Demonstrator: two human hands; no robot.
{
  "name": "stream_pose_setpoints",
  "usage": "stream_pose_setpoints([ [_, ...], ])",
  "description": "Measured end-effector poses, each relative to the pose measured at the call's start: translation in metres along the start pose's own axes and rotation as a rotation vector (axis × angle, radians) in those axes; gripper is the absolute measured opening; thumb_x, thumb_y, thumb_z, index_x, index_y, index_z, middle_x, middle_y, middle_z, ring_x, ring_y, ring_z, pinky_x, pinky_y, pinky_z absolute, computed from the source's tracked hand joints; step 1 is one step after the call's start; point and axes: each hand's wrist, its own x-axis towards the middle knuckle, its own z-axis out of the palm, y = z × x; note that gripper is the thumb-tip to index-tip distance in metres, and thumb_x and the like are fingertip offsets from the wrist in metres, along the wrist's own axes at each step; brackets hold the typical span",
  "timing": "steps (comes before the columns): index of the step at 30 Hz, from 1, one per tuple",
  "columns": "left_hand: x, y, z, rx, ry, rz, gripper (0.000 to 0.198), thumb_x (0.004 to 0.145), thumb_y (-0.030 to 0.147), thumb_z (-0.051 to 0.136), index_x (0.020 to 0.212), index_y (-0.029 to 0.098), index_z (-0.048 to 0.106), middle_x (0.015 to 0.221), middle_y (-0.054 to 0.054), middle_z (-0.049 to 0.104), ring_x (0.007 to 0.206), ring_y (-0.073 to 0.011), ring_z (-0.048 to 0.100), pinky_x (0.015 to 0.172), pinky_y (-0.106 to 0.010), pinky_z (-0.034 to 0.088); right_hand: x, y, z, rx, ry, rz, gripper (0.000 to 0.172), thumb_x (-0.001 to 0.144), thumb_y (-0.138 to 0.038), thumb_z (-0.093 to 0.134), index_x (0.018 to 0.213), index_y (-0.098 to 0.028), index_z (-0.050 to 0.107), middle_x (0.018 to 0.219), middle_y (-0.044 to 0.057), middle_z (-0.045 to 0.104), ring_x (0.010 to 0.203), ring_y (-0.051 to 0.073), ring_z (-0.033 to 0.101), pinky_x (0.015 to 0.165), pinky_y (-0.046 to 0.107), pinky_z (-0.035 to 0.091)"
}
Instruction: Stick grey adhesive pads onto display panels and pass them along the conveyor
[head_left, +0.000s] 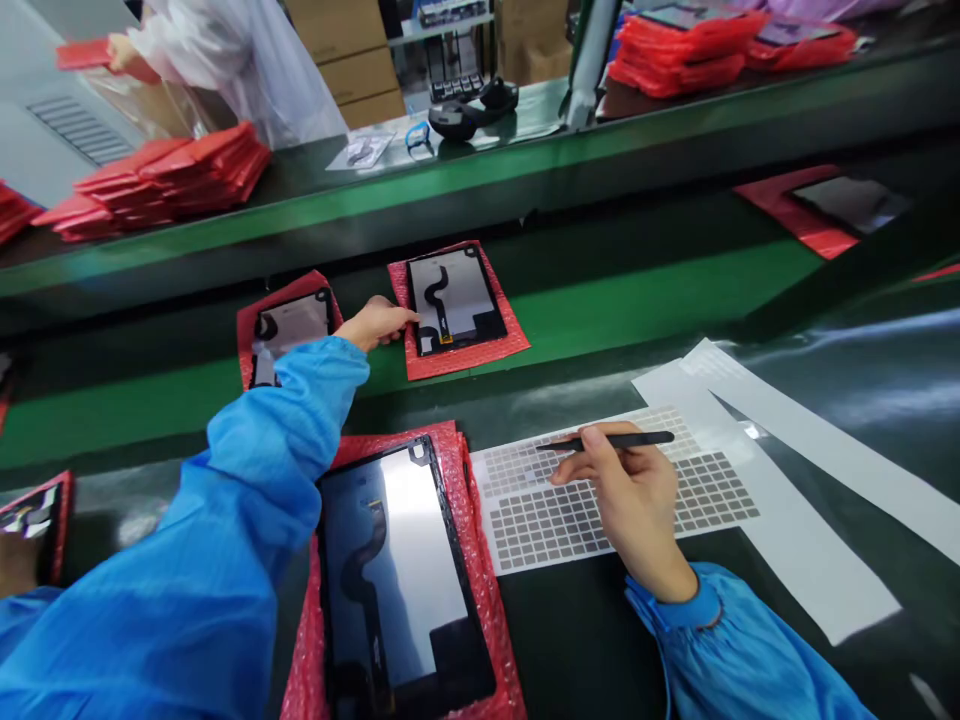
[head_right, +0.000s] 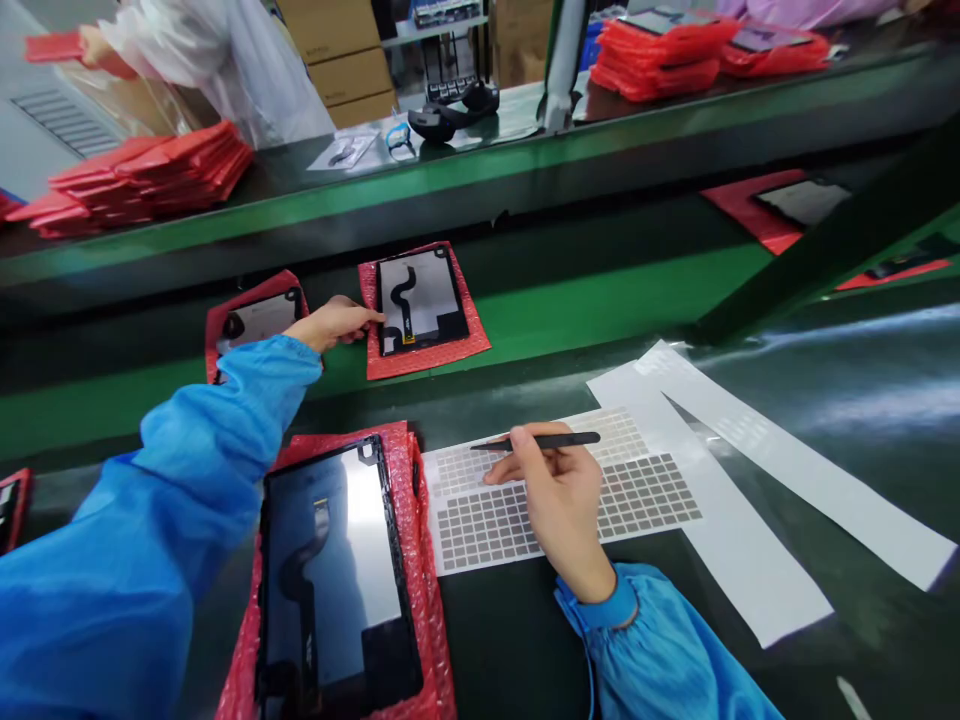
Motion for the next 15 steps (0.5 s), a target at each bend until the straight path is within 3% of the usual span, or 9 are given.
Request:
stream_pose_setpoints([
  [4, -0.027, 0.002, -0.002, -0.215, 0.077, 0.063, 0.03, 0.1, 0.036, 0.065, 0.12, 0.015, 0.064, 0.111, -0.007, 0.069, 0.09, -0.0171, 0.069, 0.077, -0.034, 0.061, -0.001, 0.001, 0.001, -0.044, -0.048, 0.028, 0.031, 0.085, -0.046, 0.084, 0.086, -0.018, 0.069, 0.054, 0.0, 0.073, 0.048, 0.016, 0.074, 0.051, 0.022, 0.064],
  [7, -0.068, -0.001, -0.015, -0.387, 0.18, 0.134, 0.024, 0.092, 0.02, 0.07, 0.114, 0.016, 0.061, 0.09, 0.001, 0.067, 0.07, -0.01, 0.065, 0.069, -0.025, 0.06, -0.001, 0.008, 0.002, -0.091, -0.107, 0.066, 0.034, 0.084, -0.048, 0.084, 0.089, -0.018, 0.07, 0.06, 0.003, 0.076, 0.055, 0.017, 0.077, 0.055, 0.022, 0.065],
  [9, -0.109, -0.005, -0.031, -0.467, 0.227, 0.149, 0.035, 0.08, 0.009, 0.073, 0.11, 0.017, 0.059, 0.081, 0.005, 0.065, 0.062, -0.007, 0.062, 0.067, -0.02, 0.059, 0.0, 0.013, 0.003, -0.128, -0.152, 0.1, 0.036, 0.083, -0.05, 0.084, 0.091, -0.017, 0.071, 0.065, 0.004, 0.078, 0.061, 0.019, 0.079, 0.057, 0.024, 0.065],
  [12, -0.19, -0.021, -0.061, -0.532, 0.241, 0.117, 0.048, 0.064, 0.01, 0.077, 0.107, 0.019, 0.06, 0.076, 0.005, 0.069, 0.055, -0.0078, 0.062, 0.055, -0.016, 0.056, -0.001, 0.018, 0.003, -0.179, -0.24, 0.144, 0.037, 0.084, -0.053, 0.082, 0.093, -0.018, 0.071, 0.073, 0.005, 0.08, 0.067, 0.021, 0.081, 0.062, 0.026, 0.067],
  [15, -0.27, -0.053, -0.08, -0.532, 0.221, -0.063, 0.067, 0.054, 0.017, 0.089, 0.113, 0.026, 0.058, 0.066, 0.007, 0.069, 0.043, -0.0118, 0.059, 0.04, -0.019, 0.051, -0.004, 0.02, -0.001, -0.275, -0.341, 0.163, 0.034, 0.087, -0.052, 0.079, 0.091, -0.019, 0.07, 0.076, 0.007, 0.081, 0.07, 0.022, 0.082, 0.066, 0.029, 0.067],
])
